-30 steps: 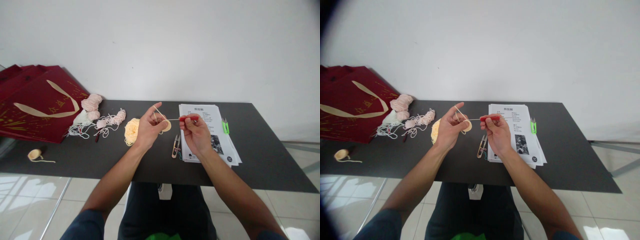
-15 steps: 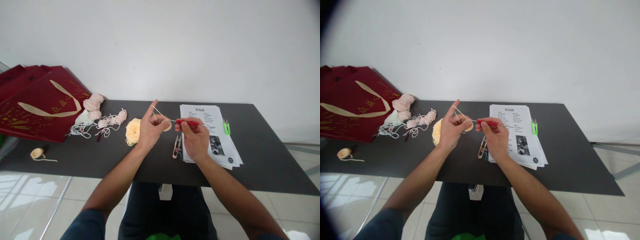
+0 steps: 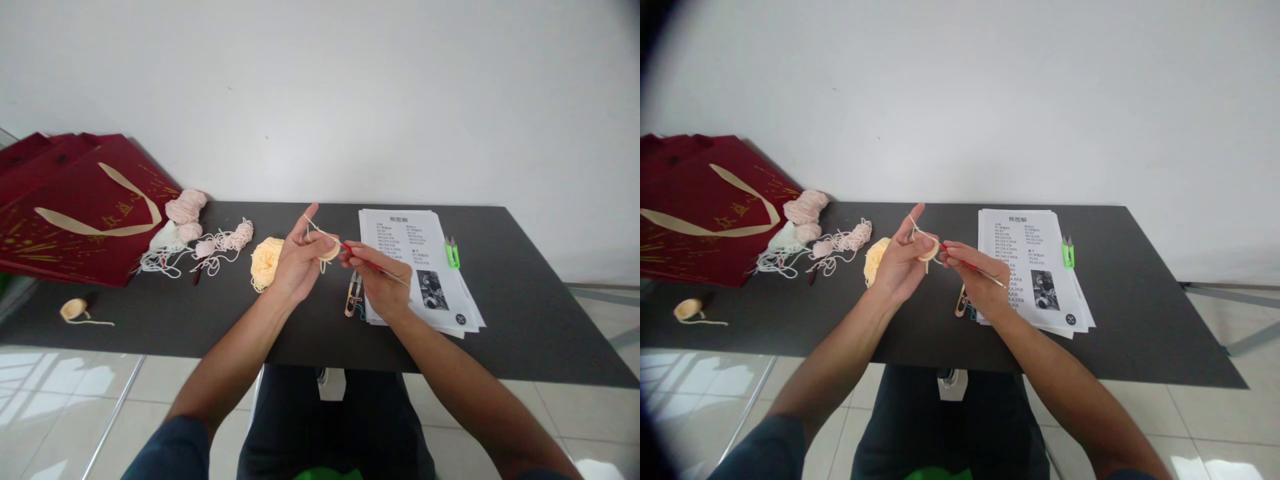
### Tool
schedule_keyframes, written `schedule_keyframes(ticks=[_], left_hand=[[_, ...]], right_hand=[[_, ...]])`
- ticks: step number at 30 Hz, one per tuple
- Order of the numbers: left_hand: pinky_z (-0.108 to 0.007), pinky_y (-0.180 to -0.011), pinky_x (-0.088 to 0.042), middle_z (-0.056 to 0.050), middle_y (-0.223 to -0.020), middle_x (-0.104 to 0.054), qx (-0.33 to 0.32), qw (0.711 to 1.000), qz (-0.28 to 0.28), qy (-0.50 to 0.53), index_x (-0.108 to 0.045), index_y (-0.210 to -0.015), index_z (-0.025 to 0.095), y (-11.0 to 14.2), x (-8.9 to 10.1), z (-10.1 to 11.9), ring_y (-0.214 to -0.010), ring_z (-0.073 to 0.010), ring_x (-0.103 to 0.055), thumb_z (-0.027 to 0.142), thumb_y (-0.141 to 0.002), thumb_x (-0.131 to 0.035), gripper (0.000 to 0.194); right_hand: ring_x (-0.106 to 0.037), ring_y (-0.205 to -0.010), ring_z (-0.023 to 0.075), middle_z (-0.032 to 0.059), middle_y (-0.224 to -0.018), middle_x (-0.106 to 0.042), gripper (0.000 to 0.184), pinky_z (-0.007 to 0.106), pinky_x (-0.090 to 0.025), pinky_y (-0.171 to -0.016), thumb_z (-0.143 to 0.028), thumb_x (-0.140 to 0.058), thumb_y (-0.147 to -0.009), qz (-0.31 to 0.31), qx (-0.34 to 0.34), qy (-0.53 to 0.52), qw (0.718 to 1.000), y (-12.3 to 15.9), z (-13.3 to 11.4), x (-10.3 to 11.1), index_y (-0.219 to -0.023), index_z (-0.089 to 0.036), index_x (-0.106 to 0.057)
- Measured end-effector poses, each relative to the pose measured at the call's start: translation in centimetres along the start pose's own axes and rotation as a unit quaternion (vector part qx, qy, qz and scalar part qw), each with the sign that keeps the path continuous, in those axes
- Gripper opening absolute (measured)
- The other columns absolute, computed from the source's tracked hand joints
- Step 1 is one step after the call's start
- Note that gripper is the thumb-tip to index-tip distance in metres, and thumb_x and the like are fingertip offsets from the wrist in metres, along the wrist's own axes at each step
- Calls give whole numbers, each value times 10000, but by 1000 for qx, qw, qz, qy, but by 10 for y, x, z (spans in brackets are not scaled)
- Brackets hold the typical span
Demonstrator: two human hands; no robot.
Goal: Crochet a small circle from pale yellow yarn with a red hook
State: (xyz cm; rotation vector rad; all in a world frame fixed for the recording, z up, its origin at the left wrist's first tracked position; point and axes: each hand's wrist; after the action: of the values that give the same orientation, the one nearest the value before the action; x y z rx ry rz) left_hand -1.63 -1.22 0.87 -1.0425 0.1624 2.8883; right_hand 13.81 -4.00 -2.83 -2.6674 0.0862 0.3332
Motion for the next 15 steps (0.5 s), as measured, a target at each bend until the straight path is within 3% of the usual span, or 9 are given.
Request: schedule_keyframes(ticks=[3,6,15], left_hand=[[-225,-753,-531,41,-751,-762,-1,1000,-10,-4,-496,-1523,171,1,-1,0,-680,-90,-693,101,-651,-921,972],[-225,-734,-523,40,-761,-767,-6,1000,-13,-22,-496,-1528,185,2,-2,-3,-692,-95,-697,73,-639,-905,985],[-226,-705,-521,21,-761,-777,-12,998,-19,-53,-474,-1543,171,1,0,-3,-680,-105,-702,70,-657,-863,972]], right_hand=[[-784,-832,162,-1,-1001,-844,105,329,-676,-780,-289,-840,-844,28,-101,-116,988,-10,-4,-1,-946,-301,-818],[-735,-770,120,-8,-933,-821,113,263,-636,-719,-318,-862,-820,32,-144,-155,977,-17,-10,1,-896,-278,-788],[-670,-763,107,-15,-910,-769,173,249,-567,-703,-270,-890,-785,48,-98,-160,981,-22,-12,6,-861,-271,-734]])
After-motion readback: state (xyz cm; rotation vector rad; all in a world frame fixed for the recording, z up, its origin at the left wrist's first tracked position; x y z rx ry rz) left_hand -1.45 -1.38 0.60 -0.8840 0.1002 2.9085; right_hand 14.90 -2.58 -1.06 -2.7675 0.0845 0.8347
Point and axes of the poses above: each hand's wrist, its own y-axis away from the middle knuckle, its own x-axis out of the back of the hand, z = x × y
